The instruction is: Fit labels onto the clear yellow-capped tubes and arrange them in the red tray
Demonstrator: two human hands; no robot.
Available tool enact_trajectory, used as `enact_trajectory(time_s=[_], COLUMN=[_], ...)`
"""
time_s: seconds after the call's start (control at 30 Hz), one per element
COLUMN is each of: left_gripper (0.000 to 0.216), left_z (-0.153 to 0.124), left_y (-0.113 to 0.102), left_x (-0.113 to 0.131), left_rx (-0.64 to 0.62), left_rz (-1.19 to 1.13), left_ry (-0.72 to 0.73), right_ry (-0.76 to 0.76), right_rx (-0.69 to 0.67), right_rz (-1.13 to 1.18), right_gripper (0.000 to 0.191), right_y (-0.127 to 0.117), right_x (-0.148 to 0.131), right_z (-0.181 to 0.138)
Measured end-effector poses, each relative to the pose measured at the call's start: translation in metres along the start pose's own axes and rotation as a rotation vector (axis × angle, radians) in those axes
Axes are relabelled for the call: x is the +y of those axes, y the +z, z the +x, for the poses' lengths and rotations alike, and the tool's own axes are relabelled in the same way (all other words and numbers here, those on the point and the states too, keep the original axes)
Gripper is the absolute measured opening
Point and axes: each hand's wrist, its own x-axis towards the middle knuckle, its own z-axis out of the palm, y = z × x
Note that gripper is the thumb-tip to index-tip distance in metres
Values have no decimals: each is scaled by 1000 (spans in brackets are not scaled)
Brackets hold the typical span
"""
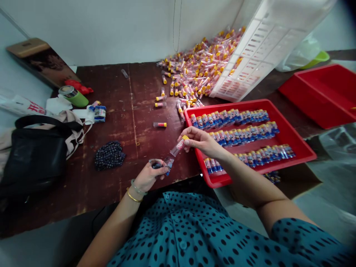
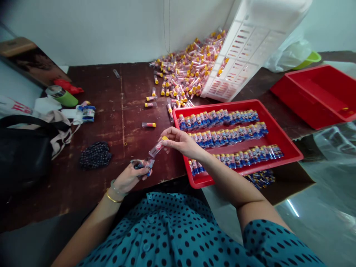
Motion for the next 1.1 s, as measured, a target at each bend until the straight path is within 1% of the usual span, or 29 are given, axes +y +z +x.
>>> enact_trajectory(time_s=[0.13,0.33,0.37,0.43,0.5,0.53,0.57,0.6,0.67,0.73,0.77,0.8,0.87,0.93,0.97,1.03,1.1], left_gripper=[31,32,31,30,28,28,28,28,27,26,26,26,27,28,29,29,29], left_z=[0,-1,0,2,4,5,6,6,8,8,8,7,5,2,1,-1,-1], left_y=[3,8,8,9,8,7,6,6,6,7,8,8,7,4,3,1,2], left_x=[3,1,0,-3,-5,-5,-5,-5,-4,-3,-3,-3,-2,0,1,3,5], left_rx=[-30,-82,-86,-80,-58,-47,-39,-34,-27,-32,-39,-50,-67,-71,-75,-92,-112], left_rz=[6,2,2,-2,-6,-6,-7,-8,-7,7,14,19,12,-9,-16,-22,-20], left_ry=[-21,-70,-70,-67,-63,-64,-64,-66,-63,-57,-59,-63,-74,-73,-67,-50,-31], right_ry=[19,14,-9,-81,-144,-158,-165,-165,-166,-180,-186,-184,-156,-112,-93,-59,-36], right_rx=[-54,-115,-94,14,132,157,153,122,17,-75,-96,-86,16,127,152,125,74], right_rz=[30,-66,-80,-118,-184,-231,-288,-357,-496,-577,-582,-561,-472,-364,-316,-238,-160], right_gripper=[26,24,24,24,17,15,16,18,15,13,13,14,20,22,23,24,27], right_y=[5,9,9,5,-1,-4,-5,-5,1,10,13,15,13,6,2,-3,-3], right_x=[0,2,3,4,4,5,5,5,7,12,15,18,21,19,16,8,-1], right_z=[1,-3,-4,-4,-4,-5,-6,-7,-11,-14,-14,-14,-12,-9,-9,-9,-11])
